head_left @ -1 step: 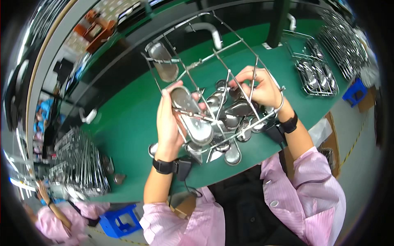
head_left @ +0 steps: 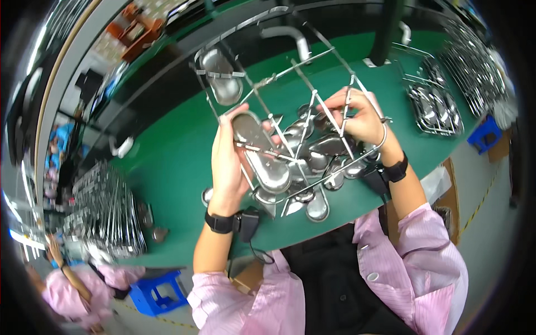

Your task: Assemble plastic components and metal covers for an electronic device on a factory line.

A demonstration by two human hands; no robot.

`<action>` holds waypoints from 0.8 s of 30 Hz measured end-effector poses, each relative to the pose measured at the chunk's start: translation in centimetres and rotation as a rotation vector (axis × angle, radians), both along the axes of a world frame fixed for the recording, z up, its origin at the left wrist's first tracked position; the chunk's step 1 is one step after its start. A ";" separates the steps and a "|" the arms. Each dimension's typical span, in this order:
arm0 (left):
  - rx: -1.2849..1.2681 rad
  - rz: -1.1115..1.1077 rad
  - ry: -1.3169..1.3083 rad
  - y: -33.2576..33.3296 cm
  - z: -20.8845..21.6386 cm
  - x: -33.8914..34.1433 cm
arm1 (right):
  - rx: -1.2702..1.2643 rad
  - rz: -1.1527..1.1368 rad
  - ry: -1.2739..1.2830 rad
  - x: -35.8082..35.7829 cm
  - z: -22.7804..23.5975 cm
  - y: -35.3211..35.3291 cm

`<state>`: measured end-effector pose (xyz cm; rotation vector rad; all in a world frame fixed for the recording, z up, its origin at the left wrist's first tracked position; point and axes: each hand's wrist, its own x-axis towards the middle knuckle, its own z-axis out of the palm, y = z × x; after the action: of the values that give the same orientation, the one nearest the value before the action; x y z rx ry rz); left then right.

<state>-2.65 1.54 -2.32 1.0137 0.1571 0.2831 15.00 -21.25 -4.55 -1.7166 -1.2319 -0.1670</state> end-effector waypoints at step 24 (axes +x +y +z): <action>0.470 1.365 0.356 -9.8 2.4 -47.3 | -0.362 -0.234 0.072 7.8 -7.2 -3.4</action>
<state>-49.92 -8.24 0.04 1.2826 1.1602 1.4253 22.83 -24.70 -11.71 -2.1614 -1.0505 -0.0192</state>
